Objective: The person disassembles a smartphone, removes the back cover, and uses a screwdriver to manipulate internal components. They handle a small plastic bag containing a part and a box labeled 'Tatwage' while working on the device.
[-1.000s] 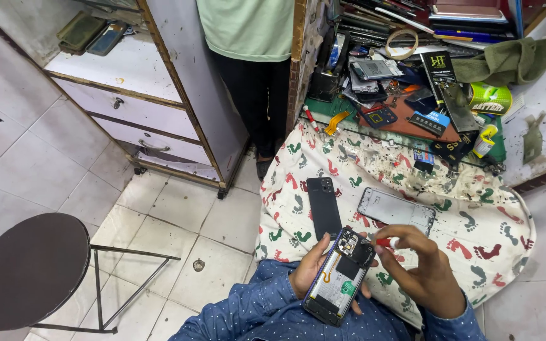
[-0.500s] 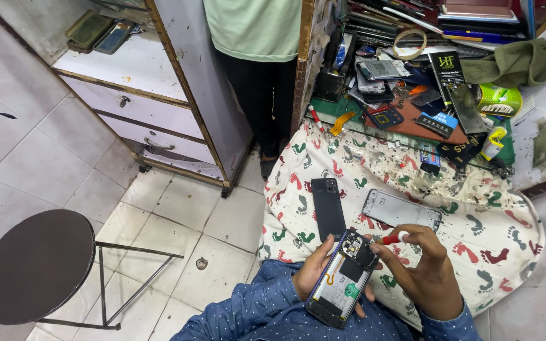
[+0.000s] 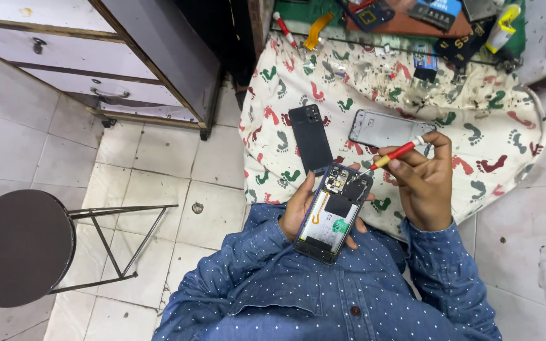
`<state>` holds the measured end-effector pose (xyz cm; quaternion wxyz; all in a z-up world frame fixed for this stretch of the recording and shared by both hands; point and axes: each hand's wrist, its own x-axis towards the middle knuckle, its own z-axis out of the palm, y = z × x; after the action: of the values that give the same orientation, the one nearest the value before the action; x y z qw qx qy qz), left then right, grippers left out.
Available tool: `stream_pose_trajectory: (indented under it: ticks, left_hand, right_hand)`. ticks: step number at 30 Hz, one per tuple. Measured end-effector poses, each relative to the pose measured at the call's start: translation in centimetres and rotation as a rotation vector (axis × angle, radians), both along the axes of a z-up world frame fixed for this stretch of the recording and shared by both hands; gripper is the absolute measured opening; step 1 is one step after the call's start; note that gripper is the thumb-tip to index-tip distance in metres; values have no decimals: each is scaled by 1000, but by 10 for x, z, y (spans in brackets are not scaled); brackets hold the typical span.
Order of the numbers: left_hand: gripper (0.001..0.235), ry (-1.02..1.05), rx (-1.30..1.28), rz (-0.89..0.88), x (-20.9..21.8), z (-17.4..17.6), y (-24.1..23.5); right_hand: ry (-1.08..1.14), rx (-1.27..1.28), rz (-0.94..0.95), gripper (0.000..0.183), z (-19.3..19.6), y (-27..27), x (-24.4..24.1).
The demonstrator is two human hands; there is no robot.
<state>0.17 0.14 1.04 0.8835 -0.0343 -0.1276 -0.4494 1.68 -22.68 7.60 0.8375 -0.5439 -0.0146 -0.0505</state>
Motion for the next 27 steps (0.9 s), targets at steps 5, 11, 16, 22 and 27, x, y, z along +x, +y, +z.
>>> stream_pose_trajectory:
  ticks: [5,11,16,22,27]
  left_hand:
    - [84,17,-6,-20,6,5,-1]
    - [84,22,14,4,2,4,-1]
    - [85,44,-24,-22,1,4,-3]
    - [86,20,-26,-23,2,-1,-5]
    - [84,-11,-18,2,3,-1,-2]
  right_hand:
    - [46,99,17,54,-11,1,5]
    - [-3,41,-42,53,-14,4,1]
    - [5,-38,-142,53,-14,3,1]
    - [-10,-44,-157,56,-12,0,3]
    - [-155,141,-292,54,-7,-16,-5]
